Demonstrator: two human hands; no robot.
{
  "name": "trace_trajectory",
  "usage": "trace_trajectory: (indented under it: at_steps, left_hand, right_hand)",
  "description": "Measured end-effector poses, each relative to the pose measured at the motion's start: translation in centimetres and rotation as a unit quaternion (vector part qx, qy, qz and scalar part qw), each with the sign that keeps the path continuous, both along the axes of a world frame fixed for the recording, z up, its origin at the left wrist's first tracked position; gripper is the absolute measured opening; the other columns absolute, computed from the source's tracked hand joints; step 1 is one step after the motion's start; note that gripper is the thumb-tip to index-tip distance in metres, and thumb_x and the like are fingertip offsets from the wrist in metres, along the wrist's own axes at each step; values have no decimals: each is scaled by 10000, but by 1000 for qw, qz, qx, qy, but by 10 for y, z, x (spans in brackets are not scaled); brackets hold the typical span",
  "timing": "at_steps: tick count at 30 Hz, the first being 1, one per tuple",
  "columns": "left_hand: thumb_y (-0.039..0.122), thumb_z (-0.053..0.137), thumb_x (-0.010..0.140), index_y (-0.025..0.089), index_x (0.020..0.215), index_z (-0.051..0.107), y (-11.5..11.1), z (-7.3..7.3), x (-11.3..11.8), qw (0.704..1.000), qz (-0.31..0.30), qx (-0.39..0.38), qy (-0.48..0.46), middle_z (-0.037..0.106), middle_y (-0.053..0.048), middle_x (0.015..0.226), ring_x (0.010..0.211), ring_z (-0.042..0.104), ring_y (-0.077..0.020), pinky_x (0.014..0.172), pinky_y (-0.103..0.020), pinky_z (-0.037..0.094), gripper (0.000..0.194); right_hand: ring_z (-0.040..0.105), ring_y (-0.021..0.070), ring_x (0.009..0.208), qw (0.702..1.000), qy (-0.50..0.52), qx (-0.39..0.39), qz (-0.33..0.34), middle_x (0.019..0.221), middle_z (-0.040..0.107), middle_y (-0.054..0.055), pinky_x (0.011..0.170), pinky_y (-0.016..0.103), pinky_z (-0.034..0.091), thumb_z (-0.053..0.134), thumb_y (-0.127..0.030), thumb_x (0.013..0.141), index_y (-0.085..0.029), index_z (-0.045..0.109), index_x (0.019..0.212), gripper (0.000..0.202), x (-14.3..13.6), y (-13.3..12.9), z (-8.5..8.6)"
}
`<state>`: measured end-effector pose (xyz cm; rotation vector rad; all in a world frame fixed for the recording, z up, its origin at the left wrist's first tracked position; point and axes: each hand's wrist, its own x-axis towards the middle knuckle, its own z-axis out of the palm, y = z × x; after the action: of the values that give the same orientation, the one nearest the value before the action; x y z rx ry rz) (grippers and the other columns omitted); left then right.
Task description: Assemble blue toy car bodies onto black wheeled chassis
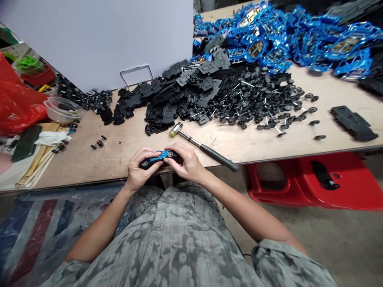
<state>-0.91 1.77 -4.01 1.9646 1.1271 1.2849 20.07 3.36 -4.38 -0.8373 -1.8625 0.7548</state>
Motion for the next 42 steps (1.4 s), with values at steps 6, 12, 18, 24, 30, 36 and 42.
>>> trace_trajectory:
  at_steps: [6,12,18,24,30,36,42]
  left_hand:
    - [188,809,828,210,1016,767,0,3,5,999,3,-22,-28,720,-61,1009,957,700,-172,896,-319,569,194]
    - [195,800,835,206,1026,758,2,4,1,999,0,-40,-35,730,-58,1002,972,695,-182,918,-327,562,196]
    - [231,801,840,219,1277,695,4,-2,-20,981,-73,-167,-64,727,-102,1282,1202,685,-238,1075,-377,532,450]
    - [202,772,865,199,1158,756,0,-4,-17,991,-62,-104,-60,762,-110,1236,1185,712,-245,1105,-410,533,293]
    - [191,742,885,208,1155,746,-2,-2,-12,997,-49,-45,-33,772,-107,1185,1136,722,-231,1053,-399,555,271]
    - [267,820,814,214,1212,702,-7,3,-14,986,-32,-152,-63,734,-113,1232,1181,684,-251,1081,-399,511,419]
    - [560,725,868,196,1258,694,-1,31,-11,813,-180,-473,-286,749,-156,1229,1056,752,-300,910,-400,605,535]
  right_hand:
    - [657,204,882,999,16,3,-46,949,690,68,801,342,541,619,-236,968,-195,642,1077,119,-11,-7,-5]
    - [660,210,930,996,39,-1,-75,994,693,79,845,349,536,615,-216,970,-197,637,1096,129,-19,-9,-9]
    - [659,220,974,999,16,-10,-37,1049,696,82,876,358,534,612,-237,980,-214,621,1130,152,-9,-5,-9]
    - [655,226,980,999,7,-24,-34,1056,682,83,876,364,534,592,-242,987,-216,612,1141,158,-10,-6,-8]
    - [662,232,952,999,6,-10,-51,1027,695,84,860,378,549,580,-259,987,-214,625,1122,150,-12,-8,-12]
    - [694,238,1004,1000,-22,13,-10,1095,721,97,890,384,573,670,-270,950,-210,624,1223,283,0,-3,-9]
    - [698,220,1018,987,-67,-1,143,1121,729,87,899,366,579,649,-302,979,-212,634,1261,296,13,24,24]
